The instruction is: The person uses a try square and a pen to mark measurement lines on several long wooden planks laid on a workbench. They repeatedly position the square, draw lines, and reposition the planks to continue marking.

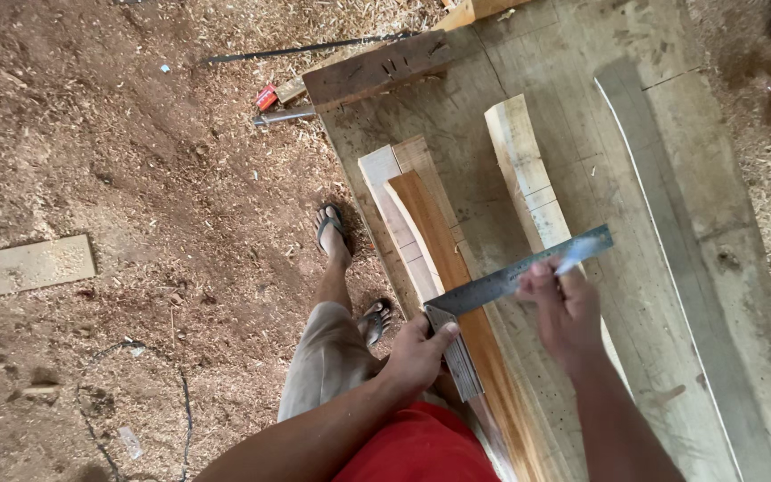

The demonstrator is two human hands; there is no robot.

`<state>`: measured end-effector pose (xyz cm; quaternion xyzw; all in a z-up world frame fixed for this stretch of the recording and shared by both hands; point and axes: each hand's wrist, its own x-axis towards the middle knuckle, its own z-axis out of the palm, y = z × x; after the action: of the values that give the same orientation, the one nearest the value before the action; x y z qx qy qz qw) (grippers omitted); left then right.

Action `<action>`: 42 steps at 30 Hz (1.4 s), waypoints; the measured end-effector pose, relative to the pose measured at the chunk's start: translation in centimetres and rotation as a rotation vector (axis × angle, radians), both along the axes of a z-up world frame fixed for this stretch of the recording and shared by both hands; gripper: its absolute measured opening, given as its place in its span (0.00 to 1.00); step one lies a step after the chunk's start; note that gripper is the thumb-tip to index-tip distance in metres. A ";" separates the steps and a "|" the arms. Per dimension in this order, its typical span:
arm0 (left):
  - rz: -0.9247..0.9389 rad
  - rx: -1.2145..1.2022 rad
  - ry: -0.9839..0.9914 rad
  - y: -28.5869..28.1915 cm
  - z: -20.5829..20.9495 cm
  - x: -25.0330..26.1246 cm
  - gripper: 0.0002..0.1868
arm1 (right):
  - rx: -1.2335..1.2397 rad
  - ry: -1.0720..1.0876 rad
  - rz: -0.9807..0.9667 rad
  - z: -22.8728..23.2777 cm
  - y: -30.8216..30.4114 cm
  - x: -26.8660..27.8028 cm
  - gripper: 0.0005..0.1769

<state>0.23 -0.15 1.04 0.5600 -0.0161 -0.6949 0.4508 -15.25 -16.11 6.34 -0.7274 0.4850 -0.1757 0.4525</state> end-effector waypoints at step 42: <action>0.021 -0.024 -0.088 -1.5 1.1 1.9 0.14 | 0.520 -0.082 -0.287 -4.9 2.8 1.9 0.13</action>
<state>2.15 -1.70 2.18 0.5850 -0.0383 -0.6645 0.4634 -13.37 -13.34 1.49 -0.5034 0.5930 -0.1371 0.6132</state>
